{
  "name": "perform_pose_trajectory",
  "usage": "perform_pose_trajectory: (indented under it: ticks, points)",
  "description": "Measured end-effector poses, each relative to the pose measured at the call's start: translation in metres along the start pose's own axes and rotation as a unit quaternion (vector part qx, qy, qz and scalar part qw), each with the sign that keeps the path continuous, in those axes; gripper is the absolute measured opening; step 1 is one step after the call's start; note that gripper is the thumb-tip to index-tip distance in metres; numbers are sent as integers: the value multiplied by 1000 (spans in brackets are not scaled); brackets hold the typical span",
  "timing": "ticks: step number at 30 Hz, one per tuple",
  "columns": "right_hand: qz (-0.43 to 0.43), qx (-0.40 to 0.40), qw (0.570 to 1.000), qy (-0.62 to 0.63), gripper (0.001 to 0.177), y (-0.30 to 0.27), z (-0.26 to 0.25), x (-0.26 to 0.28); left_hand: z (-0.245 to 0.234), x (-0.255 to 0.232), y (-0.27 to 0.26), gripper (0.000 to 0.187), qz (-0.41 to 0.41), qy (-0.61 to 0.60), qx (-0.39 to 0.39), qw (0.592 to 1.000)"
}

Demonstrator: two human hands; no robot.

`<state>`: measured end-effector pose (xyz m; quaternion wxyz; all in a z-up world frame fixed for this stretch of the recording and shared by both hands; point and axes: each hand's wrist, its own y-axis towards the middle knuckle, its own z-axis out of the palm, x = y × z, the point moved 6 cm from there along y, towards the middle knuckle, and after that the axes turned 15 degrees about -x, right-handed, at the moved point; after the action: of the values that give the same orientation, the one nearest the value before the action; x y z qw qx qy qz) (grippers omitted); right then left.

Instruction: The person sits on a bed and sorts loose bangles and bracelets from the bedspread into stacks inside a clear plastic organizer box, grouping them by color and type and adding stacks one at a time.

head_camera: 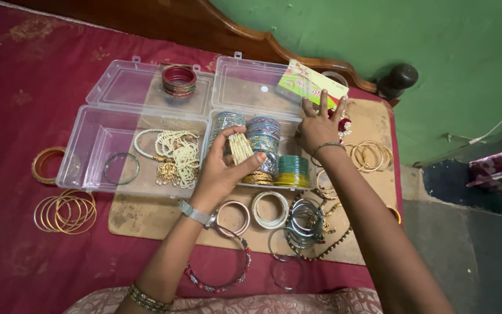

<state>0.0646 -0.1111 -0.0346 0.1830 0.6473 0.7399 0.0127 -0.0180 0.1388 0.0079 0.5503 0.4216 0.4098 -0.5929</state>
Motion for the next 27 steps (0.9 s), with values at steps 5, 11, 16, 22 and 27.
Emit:
perform_pose_trajectory:
  ticks: [5, 11, 16, 22, 27]
  points:
    - [9, -76, 997, -2, 26, -1, 8, 3, 2, -5, -1, 64, 10, 15, -2, 1000]
    - [38, -53, 998, 27, 14, -7, 11, 5, 1, -8, -1, 63, 10, 29, -9, 999]
    - [38, -41, 997, 57, 11, -8, 2, 7, 2, -8, -2, 63, 0, 22, -7, 1000]
    - [36, -28, 996, 70, 12, -7, -8, 7, 0, -5, 0, 63, 15, 26, -7, 1000]
    - [83, -17, 984, 156, 17, -12, -15, -6, -4, -4, 2, 63, 17, 45, -20, 999]
